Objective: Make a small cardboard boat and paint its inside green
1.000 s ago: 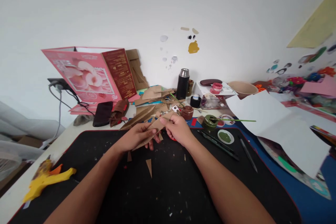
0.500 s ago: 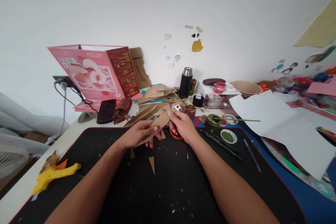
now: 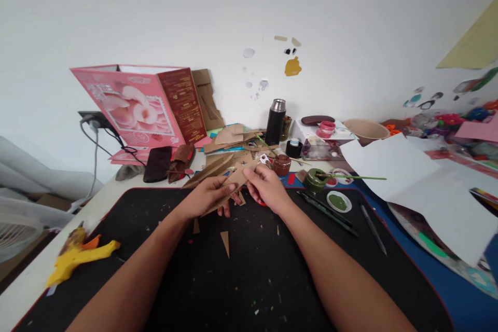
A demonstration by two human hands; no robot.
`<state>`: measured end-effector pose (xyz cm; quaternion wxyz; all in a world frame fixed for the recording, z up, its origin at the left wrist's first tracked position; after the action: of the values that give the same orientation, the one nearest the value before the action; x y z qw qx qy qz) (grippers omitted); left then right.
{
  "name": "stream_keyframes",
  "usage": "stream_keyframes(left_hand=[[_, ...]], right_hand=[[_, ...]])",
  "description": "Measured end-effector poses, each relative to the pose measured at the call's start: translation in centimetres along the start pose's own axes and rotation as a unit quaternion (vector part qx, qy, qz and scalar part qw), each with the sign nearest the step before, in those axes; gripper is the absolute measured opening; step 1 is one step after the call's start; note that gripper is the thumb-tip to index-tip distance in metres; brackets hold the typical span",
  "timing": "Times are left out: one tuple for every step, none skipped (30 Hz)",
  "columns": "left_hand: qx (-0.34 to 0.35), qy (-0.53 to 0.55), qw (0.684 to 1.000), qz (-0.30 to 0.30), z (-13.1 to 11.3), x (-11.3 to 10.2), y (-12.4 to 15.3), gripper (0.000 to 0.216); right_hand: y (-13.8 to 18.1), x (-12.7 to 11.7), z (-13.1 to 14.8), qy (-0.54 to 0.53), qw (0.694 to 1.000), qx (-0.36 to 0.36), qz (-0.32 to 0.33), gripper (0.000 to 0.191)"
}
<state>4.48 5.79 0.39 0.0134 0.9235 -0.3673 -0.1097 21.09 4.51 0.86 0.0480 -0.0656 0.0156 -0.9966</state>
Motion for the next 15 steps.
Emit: stream_keyframes(left_hand=[[0.000, 0.000, 1.000, 0.000, 0.0, 0.0, 0.0, 0.062], [0.001, -0.002, 1.000, 0.002, 0.1, -0.1, 0.0, 0.062], [0.003, -0.003, 1.000, 0.005, 0.2, -0.1, -0.1, 0.062], [0.005, -0.005, 1.000, 0.009, 0.3, -0.1, -0.1, 0.062], [0.007, -0.004, 1.000, 0.011, 0.4, -0.2, -0.2, 0.062], [0.009, -0.002, 1.000, 0.013, 0.4, -0.3, -0.2, 0.061], [0.010, 0.001, 1.000, 0.014, 0.5, -0.4, -0.3, 0.061], [0.011, 0.002, 1.000, 0.015, 0.6, -0.5, -0.3, 0.061], [0.012, 0.003, 1.000, 0.015, 0.7, -0.6, -0.4, 0.061], [0.013, 0.002, 1.000, 0.015, 0.8, -0.7, -0.4, 0.061], [0.014, 0.002, 1.000, 0.014, 0.8, -0.8, -0.4, 0.061], [0.015, 0.001, 1.000, 0.013, 0.8, -0.9, -0.4, 0.061], [0.015, 0.000, 1.000, 0.013, 0.9, -0.9, -0.4, 0.061], [0.014, -0.001, 1.000, 0.013, 0.9, -0.9, -0.4, 0.062], [0.013, -0.001, 1.000, 0.014, 0.9, -0.9, -0.4, 0.062]], right_hand=[[0.1, 0.3, -0.1, 0.006, 1.000, 0.004, 0.010, 0.057], [0.2, 0.6, -0.3, 0.014, 1.000, 0.006, 0.015, 0.056], [0.2, 0.7, -0.4, 0.021, 1.000, 0.006, 0.014, 0.055], [0.2, 0.7, -0.5, 0.023, 1.000, 0.005, 0.006, 0.054], [0.1, 0.5, -0.5, 0.022, 1.000, 0.004, -0.007, 0.054], [0.1, 0.2, -0.5, 0.016, 1.000, 0.002, -0.023, 0.055], [0.0, -0.1, -0.5, 0.007, 0.999, -0.001, -0.038, 0.056], [-0.1, -0.4, -0.5, -0.004, 0.999, -0.005, -0.049, 0.058], [-0.2, -0.6, -0.5, -0.016, 0.998, -0.009, -0.056, 0.059], [-0.3, -0.7, -0.5, -0.028, 0.998, -0.012, -0.056, 0.060], [-0.4, -0.8, -0.5, -0.037, 0.998, -0.015, -0.054, 0.061], [-0.4, -0.8, -0.5, -0.044, 0.998, -0.018, -0.052, 0.061], [-0.4, -0.7, -0.5, -0.048, 0.997, -0.019, -0.050, 0.061], [-0.5, -0.7, -0.6, -0.051, 0.997, -0.019, -0.049, 0.061], [-0.5, -0.6, -0.6, -0.052, 0.997, -0.017, -0.050, 0.060]])
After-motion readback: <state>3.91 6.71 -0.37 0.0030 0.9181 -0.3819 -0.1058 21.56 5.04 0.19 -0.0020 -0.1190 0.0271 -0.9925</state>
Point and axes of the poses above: each hand's wrist, its own y-axis away from the middle knuckle, its own x-axis out of the palm, z = x × y, the point moved 6 cm from there along -y, towards the middle knuckle, and after that the axes turned 5 degrees about -y, right-handed, at the moved point
